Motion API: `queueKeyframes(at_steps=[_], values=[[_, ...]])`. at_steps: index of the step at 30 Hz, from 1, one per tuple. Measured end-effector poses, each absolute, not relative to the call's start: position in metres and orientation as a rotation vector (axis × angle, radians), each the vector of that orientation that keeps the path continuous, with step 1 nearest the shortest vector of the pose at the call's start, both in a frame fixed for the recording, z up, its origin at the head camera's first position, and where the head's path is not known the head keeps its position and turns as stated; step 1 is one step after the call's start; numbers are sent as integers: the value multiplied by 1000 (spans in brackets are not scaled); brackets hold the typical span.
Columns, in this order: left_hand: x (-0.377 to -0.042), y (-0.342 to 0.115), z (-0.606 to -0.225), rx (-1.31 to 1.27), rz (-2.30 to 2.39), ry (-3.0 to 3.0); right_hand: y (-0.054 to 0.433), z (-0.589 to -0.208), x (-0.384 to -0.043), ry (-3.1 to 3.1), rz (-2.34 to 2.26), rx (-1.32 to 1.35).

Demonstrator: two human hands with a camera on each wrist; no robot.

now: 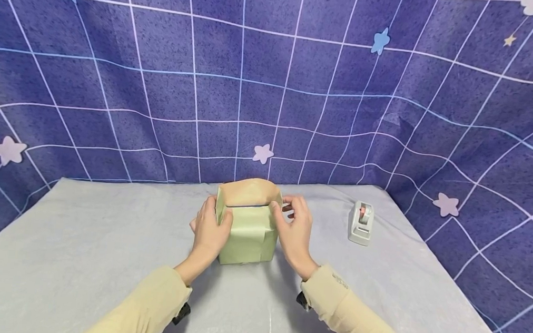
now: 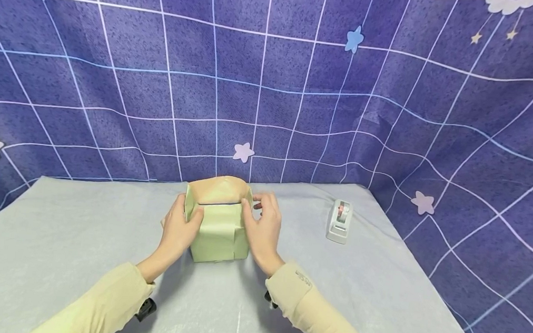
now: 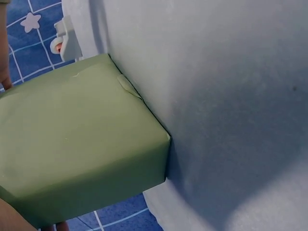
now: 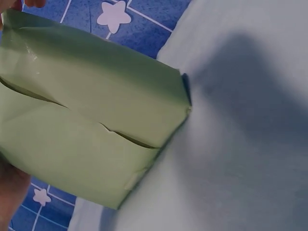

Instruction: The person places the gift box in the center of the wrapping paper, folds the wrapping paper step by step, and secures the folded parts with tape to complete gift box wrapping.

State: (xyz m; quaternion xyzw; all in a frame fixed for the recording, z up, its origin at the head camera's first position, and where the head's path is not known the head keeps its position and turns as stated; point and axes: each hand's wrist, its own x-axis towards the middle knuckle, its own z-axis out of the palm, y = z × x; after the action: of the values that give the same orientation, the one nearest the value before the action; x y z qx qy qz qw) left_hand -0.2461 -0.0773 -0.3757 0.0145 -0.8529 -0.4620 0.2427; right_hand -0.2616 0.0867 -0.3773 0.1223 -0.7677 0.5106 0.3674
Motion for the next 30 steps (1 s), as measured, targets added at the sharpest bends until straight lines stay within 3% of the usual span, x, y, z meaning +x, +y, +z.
queueKeyframes(at_steps=[18, 25, 30], values=[[-246, -79, -377, 22, -1250, -2340, 97, -387, -250, -1969, 1322, 493], [-245, -79, -376, 32, -1246, -2342, 95, -365, -238, -1975, 1519, 462], [-246, -79, -378, 36, -1236, -2342, 98, -370, -250, -2057, 1744, 402]])
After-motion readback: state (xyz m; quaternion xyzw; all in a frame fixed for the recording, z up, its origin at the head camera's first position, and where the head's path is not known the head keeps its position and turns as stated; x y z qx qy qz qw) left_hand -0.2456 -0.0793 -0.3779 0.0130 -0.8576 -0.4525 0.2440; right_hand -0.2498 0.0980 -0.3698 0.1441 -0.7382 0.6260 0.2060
